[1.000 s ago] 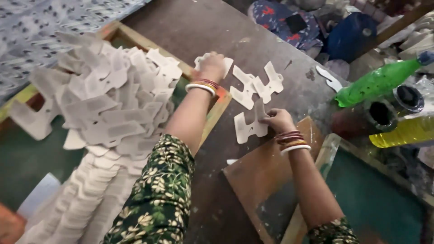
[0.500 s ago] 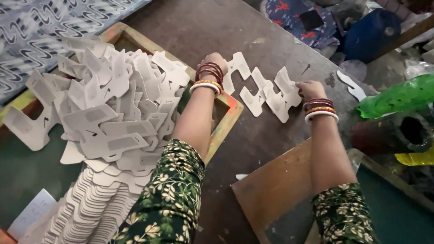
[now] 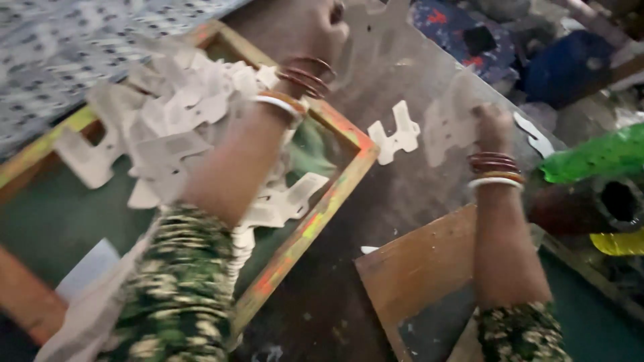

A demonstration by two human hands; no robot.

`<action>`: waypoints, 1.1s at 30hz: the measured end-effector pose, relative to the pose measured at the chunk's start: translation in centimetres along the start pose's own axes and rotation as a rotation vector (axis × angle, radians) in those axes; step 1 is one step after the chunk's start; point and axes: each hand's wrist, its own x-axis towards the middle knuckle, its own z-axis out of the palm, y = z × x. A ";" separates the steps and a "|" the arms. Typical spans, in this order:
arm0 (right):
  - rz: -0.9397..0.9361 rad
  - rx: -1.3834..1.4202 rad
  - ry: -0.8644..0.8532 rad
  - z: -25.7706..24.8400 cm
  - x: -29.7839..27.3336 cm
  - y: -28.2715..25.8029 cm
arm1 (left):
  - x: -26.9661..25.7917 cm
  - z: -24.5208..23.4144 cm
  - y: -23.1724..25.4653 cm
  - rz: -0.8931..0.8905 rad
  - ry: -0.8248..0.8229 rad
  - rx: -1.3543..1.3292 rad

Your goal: The person performs screen printing by placing a white cutout on a wooden frame, applying white paste with a squeegee, and peeling off the printed piece. They repeat this process and stack the finished items on a tray.

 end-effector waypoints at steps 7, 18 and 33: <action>0.009 0.423 -0.258 9.3 -7.8 -21.2 | -4.3 -24.9 -4.1 0.237 -0.126 0.007; -0.010 -1.096 -0.335 12.2 -4.6 4.2 | -25.5 -51.8 -11.7 -0.397 -0.068 0.683; 0.498 -0.156 -0.097 9.6 -7.9 2.9 | -1.9 -30.0 -24.2 0.005 0.300 0.578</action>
